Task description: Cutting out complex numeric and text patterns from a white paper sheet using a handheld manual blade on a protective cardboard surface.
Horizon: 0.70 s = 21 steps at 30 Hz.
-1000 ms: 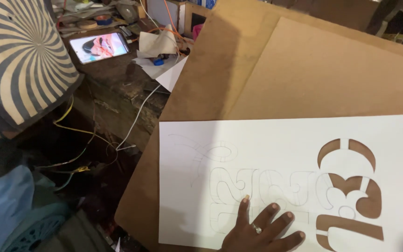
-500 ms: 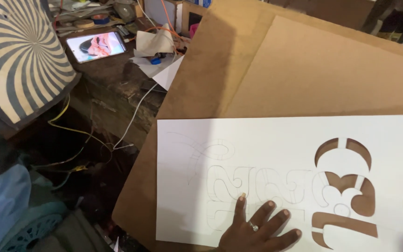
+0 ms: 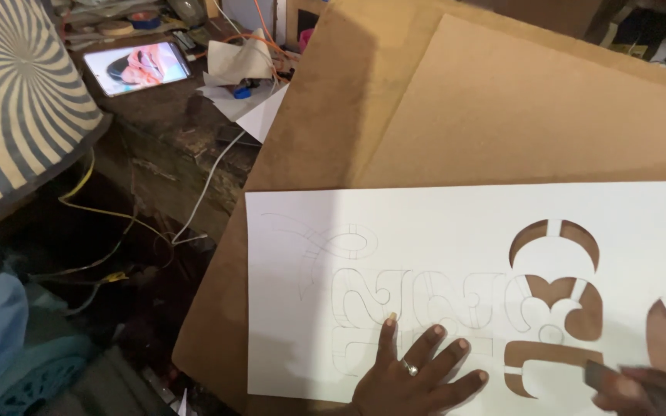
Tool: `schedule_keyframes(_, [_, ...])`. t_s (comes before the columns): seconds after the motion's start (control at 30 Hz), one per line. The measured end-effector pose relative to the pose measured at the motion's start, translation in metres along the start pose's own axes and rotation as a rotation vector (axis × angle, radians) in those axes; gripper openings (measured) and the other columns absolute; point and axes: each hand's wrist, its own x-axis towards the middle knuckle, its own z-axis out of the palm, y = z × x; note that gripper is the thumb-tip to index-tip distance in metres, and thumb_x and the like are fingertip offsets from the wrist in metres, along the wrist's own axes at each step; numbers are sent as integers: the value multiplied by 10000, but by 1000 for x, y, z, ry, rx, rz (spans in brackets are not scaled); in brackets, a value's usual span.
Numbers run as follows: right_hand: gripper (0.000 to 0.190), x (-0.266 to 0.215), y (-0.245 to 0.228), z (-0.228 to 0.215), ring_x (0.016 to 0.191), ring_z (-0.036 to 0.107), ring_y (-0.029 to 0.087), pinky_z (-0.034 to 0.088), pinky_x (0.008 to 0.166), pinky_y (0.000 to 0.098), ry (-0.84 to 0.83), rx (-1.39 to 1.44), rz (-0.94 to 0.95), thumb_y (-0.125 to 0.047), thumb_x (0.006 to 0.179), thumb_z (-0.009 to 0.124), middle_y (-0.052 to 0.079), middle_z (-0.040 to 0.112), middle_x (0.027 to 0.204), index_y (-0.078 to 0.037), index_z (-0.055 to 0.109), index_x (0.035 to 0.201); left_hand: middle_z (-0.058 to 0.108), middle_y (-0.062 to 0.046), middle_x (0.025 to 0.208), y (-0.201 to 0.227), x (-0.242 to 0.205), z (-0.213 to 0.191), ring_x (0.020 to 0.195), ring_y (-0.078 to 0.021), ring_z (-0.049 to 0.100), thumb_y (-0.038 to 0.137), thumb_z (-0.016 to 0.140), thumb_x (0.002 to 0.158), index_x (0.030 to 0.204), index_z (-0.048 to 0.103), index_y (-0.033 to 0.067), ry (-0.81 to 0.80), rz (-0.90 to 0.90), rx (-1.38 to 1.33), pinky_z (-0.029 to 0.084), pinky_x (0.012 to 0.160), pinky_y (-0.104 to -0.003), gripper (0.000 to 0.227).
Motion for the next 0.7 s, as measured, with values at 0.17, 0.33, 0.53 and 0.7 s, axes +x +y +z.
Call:
schedule_keyframes(0.17, [267,-59,16,107,807,701,237,558,817,360,331,574,-378,-145,1053,682,189,745,965,81,660,1193,319,-159,1696,-4,5,-15,1578,-393,285,631,457,1048,1604,445,271,-98,7,-187,236,1076,-853,662])
schedule_keyframes(0.33, [241,-91,-34,94,825,696,129,544,745,276,169,581,-518,-140,1010,632,98,742,982,3,674,1199,323,-146,1651,-3,19,-30,1517,-392,299,651,542,970,1553,463,255,-152,-8,-270,228,1025,-866,709])
schedule_keyframes(0.53, [223,-95,-50,95,763,686,133,552,707,284,142,604,-494,-140,951,675,95,741,912,19,680,1108,391,-113,1589,-1,22,-31,1466,-363,344,624,605,917,1490,504,262,-112,-38,-253,261,1000,-849,685])
schedule_keyframes(0.7, [248,-89,-73,90,758,701,121,563,705,276,217,537,-576,-208,980,644,85,739,903,11,685,1090,415,-101,1574,-2,19,-29,1461,-348,359,613,622,915,1472,522,264,-89,-43,-250,260,1025,-833,664])
